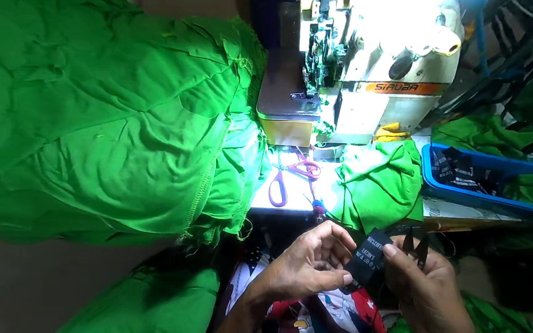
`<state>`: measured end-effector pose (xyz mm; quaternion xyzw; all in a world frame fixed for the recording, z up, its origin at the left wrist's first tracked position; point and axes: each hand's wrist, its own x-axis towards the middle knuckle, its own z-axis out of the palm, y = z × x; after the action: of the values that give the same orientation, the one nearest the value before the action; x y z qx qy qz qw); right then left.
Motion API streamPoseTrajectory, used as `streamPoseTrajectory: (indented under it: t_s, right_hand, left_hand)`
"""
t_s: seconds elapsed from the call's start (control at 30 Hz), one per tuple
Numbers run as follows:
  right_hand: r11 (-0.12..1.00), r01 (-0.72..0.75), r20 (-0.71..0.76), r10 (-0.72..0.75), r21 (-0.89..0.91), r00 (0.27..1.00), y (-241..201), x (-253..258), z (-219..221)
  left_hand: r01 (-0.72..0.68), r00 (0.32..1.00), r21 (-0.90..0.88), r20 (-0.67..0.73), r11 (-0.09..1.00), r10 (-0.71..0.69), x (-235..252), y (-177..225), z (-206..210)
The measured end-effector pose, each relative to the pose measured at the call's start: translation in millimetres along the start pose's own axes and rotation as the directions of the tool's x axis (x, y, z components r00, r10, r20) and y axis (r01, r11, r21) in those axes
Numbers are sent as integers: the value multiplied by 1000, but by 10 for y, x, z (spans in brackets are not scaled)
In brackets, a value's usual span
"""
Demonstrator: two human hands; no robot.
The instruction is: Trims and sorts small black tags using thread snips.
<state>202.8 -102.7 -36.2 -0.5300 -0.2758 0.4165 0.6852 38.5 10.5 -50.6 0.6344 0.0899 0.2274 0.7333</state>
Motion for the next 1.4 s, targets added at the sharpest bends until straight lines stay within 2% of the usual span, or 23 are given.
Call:
streamPoseTrajectory:
  t_s: [0.13, 0.4, 0.5, 0.63, 0.73, 1.07, 1.4]
  right_hand:
    - [1000, -10, 25, 11, -23, 1000, -6, 7, 1]
    - [996, -33, 67, 38, -78, 997, -21, 13, -1]
    - [984, -41, 162, 69, -171, 984, -31, -48, -91]
    - [949, -138, 251, 212, -284, 945, -12, -171, -213]
    - [933, -137, 333, 252, -332, 909, 22, -247, -219]
    - [962, -197, 365, 254, -188, 895, 123, -183, -56]
    - [956, -281, 276, 292, -79, 916, 184, -148, 12]
  left_hand:
    - [-15, 1000, -63, 7, 998, 15, -13, 0, -14]
    - [-32, 999, -38, 21, 999, 32, -55, 13, -29]
    - [-18, 1000, -15, 23, 1000, 18, -63, 37, -70]
    - [-20, 999, 5, 51, 1000, 19, -68, 59, -158]
    - [-34, 997, 27, 73, 999, 32, -52, 72, -192]
    - [-52, 994, 68, 97, 996, 45, -41, 28, -184]
    - [12, 997, 111, 81, 994, -21, -61, 20, -145]
